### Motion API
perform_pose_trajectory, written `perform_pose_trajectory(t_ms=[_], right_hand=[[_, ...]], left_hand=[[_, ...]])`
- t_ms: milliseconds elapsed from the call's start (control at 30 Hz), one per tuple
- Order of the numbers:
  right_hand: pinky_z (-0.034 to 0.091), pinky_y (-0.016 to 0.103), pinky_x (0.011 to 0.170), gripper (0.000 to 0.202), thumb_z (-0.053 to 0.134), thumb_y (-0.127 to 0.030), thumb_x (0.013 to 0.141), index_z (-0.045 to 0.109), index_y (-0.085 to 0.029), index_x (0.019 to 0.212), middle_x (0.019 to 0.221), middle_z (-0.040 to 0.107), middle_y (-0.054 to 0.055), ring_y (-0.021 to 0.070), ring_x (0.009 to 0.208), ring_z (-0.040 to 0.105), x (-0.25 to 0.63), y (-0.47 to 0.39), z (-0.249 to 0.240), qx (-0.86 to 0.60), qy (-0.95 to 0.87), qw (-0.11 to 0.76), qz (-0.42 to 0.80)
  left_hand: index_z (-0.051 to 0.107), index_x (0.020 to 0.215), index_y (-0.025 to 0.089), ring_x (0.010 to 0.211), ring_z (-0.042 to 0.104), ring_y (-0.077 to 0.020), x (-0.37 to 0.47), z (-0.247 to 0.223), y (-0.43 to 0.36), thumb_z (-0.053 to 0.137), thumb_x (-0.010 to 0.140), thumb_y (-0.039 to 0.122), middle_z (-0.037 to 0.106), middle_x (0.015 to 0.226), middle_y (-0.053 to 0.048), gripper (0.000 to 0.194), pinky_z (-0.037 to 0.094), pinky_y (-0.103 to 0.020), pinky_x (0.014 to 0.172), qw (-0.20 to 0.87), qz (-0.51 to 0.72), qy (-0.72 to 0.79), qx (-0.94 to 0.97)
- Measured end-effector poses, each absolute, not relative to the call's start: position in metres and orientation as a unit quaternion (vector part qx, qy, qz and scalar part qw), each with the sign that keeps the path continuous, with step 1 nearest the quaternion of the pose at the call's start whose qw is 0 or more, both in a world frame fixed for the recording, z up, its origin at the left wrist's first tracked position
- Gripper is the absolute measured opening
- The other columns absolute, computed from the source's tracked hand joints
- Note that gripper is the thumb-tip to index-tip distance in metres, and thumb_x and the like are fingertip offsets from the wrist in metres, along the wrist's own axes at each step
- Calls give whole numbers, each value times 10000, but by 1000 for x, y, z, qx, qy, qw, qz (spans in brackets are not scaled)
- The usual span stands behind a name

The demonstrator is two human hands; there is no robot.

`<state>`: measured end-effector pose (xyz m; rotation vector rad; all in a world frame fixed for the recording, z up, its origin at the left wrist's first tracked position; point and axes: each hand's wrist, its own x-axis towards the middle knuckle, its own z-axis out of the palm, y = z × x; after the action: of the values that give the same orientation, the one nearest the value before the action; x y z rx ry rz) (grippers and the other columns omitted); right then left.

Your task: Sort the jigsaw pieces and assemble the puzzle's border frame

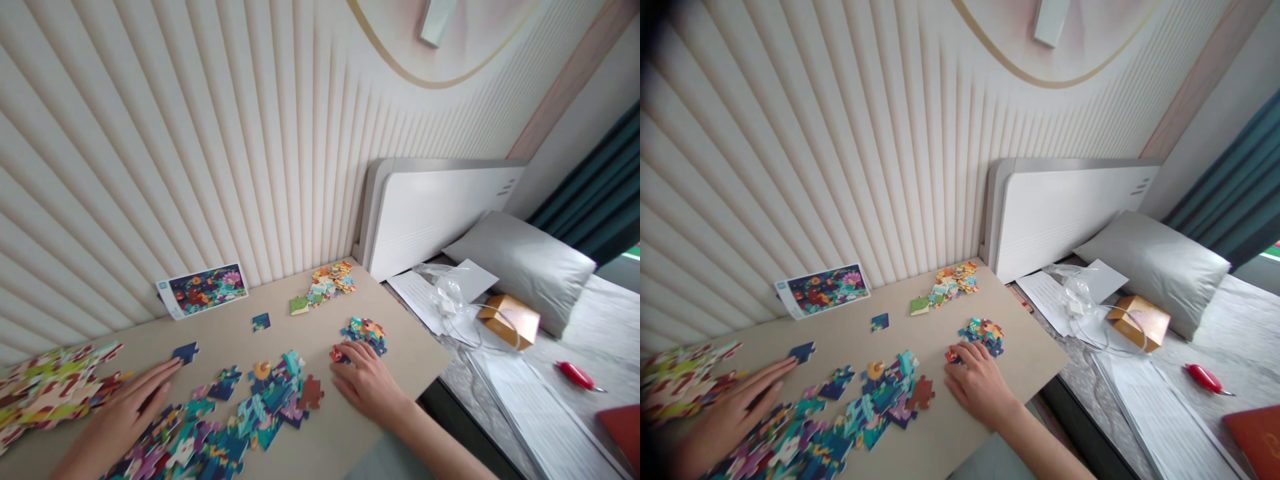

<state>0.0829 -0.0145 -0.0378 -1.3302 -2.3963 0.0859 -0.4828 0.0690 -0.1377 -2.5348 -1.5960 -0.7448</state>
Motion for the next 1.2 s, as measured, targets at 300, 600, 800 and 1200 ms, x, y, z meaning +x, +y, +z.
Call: perform_pose_trajectory(t_ms=[300, 600, 800, 1200], right_hand=[[434, 562, 1144, 261, 571, -236, 1006, 713, -300, 1215, 1405, 640, 95, 327, 1364, 531, 77, -22, -42, -517, -824, 230, 6], [479, 498, 1084, 368, 662, -424, 964, 639, -321, 1316, 1362, 641, 96, 321, 1312, 552, 11, -48, -48, -480, -824, 280, 112], [503, 445, 992, 163, 606, -338, 997, 700, -295, 1123, 1200, 699, 81, 278, 1118, 646, 10, -45, -48, -496, -818, 270, 108], [485, 482, 1063, 367, 553, -397, 1020, 639, -291, 1360, 1406, 622, 108, 313, 1300, 582, -1, -38, -55, -518, -809, 271, -53]], left_hand=[[622, 1406, 311, 1331, 619, -258, -475, -130, 66, 498, 984, 519, 644, 1451, -22, 486, 475, -401, 1171, 17, -250, -518, -818], [693, 1308, 253, 1239, 655, -278, -449, -78, 47, 439, 1004, 318, 691, 1347, -87, 402, 468, -478, 1151, 109, -252, -512, -814], [595, 1443, 314, 1343, 585, -286, -413, -53, -25, 537, 1012, 464, 593, 1491, -66, 459, 504, -455, 1128, 74, -155, -507, -845], [596, 1423, 373, 1441, 500, -258, -406, -84, -117, 486, 1039, 279, 425, 1634, -8, 410, 474, -456, 1173, 44, -183, -547, -816]])
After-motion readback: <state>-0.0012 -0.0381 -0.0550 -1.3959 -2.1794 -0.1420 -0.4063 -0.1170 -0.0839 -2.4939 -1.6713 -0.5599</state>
